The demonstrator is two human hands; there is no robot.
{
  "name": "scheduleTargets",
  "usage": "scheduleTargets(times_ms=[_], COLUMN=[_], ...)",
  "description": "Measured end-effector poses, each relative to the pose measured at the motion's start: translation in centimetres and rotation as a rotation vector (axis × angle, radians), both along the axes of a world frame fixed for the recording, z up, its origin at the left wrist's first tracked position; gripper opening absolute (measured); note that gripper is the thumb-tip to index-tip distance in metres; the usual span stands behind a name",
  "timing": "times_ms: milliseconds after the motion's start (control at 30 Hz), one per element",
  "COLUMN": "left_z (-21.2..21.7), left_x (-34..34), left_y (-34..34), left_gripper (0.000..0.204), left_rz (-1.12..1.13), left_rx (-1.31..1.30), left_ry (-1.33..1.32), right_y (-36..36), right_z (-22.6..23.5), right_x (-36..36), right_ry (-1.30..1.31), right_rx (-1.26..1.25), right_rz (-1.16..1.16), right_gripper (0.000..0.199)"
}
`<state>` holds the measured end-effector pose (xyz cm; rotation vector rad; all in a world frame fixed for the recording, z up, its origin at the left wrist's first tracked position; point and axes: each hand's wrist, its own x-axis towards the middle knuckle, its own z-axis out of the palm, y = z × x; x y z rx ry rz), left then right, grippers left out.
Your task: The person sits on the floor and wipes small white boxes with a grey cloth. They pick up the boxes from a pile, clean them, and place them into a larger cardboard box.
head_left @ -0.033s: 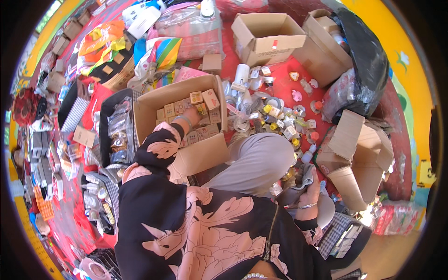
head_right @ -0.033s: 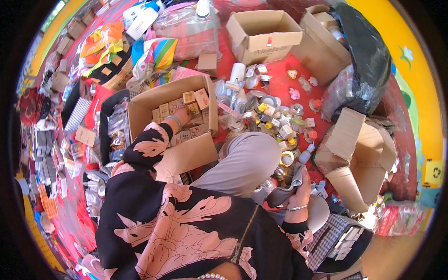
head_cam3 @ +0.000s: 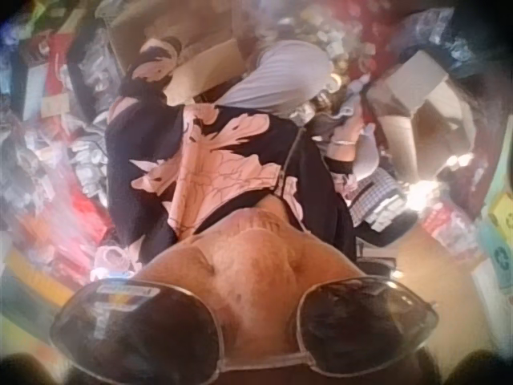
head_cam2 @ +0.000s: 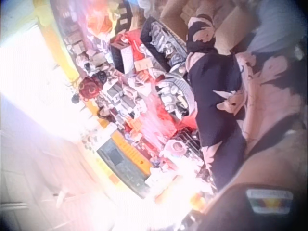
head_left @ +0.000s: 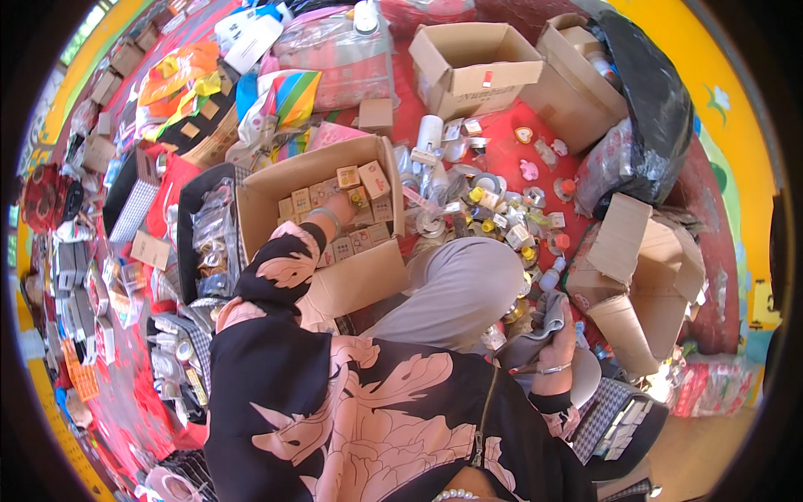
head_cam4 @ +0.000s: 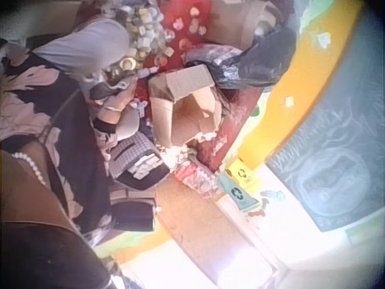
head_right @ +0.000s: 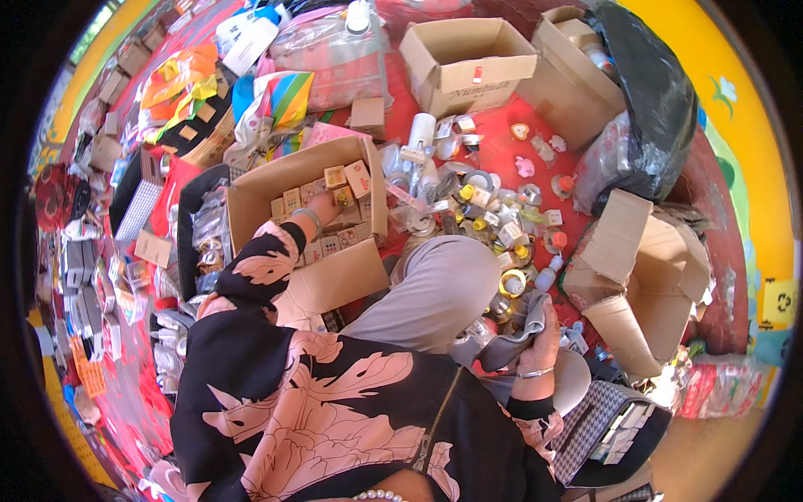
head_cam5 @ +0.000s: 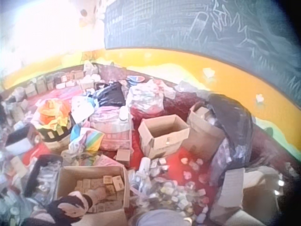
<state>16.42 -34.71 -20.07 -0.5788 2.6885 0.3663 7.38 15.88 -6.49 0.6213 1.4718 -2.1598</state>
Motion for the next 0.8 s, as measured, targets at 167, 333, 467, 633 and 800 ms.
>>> scheduleTargets(times_ms=[167,333,467,633,800], left_z=[10.2,15.6,15.2,1.5,-8.1], left_x=[-4.3,-11.7,-19.8,-31.0,-40.3], left_y=[1.7,4.2,7.7,9.7,12.2], left_gripper=[0.031,0.027,0.026,0.025,0.033], left_rz=[-0.067,-0.271,-0.372,-0.506,-0.267], left_rx=[-0.068,0.031,0.015,0.161,0.142], left_ry=[0.026,0.377,0.333,0.304,0.022], right_y=[0.4,1.3,1.9,2.2,1.8], right_z=[6.4,8.6,6.9,6.3,6.7], right_x=[-0.5,-2.2,-3.5,-4.1,-6.9], right_ry=[0.151,0.177,0.147,0.117,-0.133], right_rx=[-0.006,0.055,0.000,0.093,0.027], right_rz=[0.036,0.066,0.127,0.169,0.058], right_gripper=[0.031,0.030,0.033,0.036,0.038])
